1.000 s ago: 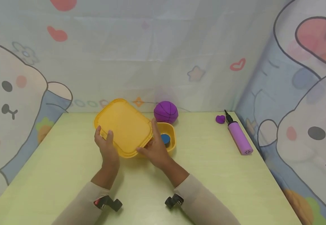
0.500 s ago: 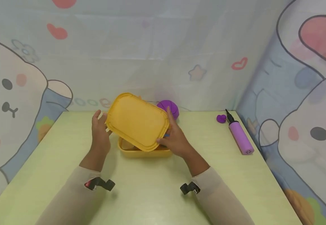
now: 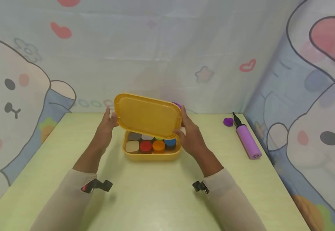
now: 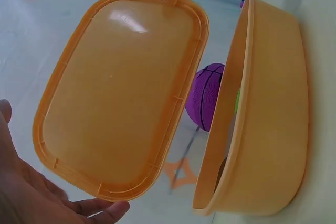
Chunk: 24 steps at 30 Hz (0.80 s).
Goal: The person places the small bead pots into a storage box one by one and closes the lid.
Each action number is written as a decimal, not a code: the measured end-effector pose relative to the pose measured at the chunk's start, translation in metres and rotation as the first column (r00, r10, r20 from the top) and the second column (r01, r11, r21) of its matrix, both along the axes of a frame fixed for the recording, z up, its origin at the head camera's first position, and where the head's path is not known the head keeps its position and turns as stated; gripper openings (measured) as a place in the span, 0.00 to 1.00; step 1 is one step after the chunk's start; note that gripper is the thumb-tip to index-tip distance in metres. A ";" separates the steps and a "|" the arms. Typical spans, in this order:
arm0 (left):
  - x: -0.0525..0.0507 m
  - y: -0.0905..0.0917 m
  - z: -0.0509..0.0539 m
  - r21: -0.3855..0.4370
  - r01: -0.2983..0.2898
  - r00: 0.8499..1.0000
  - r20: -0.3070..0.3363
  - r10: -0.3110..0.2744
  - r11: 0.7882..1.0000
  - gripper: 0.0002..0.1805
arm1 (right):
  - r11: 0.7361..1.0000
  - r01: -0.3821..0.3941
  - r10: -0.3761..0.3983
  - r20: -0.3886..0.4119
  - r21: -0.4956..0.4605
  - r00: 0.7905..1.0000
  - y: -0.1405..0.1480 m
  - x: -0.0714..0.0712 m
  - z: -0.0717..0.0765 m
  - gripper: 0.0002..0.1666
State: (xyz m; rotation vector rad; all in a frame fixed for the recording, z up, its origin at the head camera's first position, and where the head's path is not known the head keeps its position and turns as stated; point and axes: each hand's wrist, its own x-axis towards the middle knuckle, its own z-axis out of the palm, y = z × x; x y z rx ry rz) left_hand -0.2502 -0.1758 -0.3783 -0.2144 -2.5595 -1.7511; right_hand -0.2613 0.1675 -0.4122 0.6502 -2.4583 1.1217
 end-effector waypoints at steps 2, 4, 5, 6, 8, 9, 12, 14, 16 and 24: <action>0.000 0.000 -0.004 0.037 0.031 0.999 -0.041 -0.029 0.999 0.52 | 1.000 0.005 -0.005 0.011 0.024 1.000 -0.003 0.003 0.000 0.65; 0.000 -0.001 -0.008 0.095 0.055 0.995 -0.090 -0.047 0.994 0.55 | 1.000 0.001 -0.003 0.052 0.029 0.999 -0.005 0.005 0.001 0.66; -0.001 -0.001 -0.009 0.125 0.069 0.991 -0.120 -0.054 0.990 0.56 | 1.000 -0.001 -0.001 0.080 0.021 0.997 -0.006 0.007 0.001 0.66; -0.002 -0.001 -0.011 0.149 0.083 0.987 -0.148 -0.061 0.985 0.57 | 1.000 -0.003 0.002 0.107 0.012 0.994 -0.007 0.008 0.002 0.65; -0.004 0.000 -0.014 0.188 0.091 0.984 -0.165 -0.060 0.978 0.60 | 1.000 0.001 0.000 0.161 -0.007 0.987 -0.007 0.010 0.002 0.64; -0.004 0.000 -0.014 0.204 0.090 0.985 -0.160 -0.058 0.975 0.61 | 1.000 -0.001 0.004 0.184 -0.017 0.983 -0.007 0.011 0.003 0.64; -0.004 0.000 -0.015 0.219 0.080 0.991 -0.120 -0.055 0.972 0.59 | 0.999 -0.011 0.018 0.238 -0.031 0.971 -0.006 0.013 0.004 0.67; -0.002 -0.001 -0.015 0.221 0.055 0.996 -0.074 -0.040 0.974 0.59 | 0.999 -0.020 0.027 0.273 -0.030 0.962 -0.006 0.013 0.004 0.67; -0.002 -0.003 -0.013 0.202 0.048 0.998 -0.042 -0.041 0.978 0.59 | 0.999 -0.035 0.045 0.306 -0.040 0.951 -0.005 0.014 0.005 0.67; -0.001 -0.008 -0.011 0.121 0.037 0.999 -0.012 -0.036 0.992 0.45 | 0.971 -0.079 0.172 0.426 -0.227 0.888 -0.005 0.016 0.007 0.56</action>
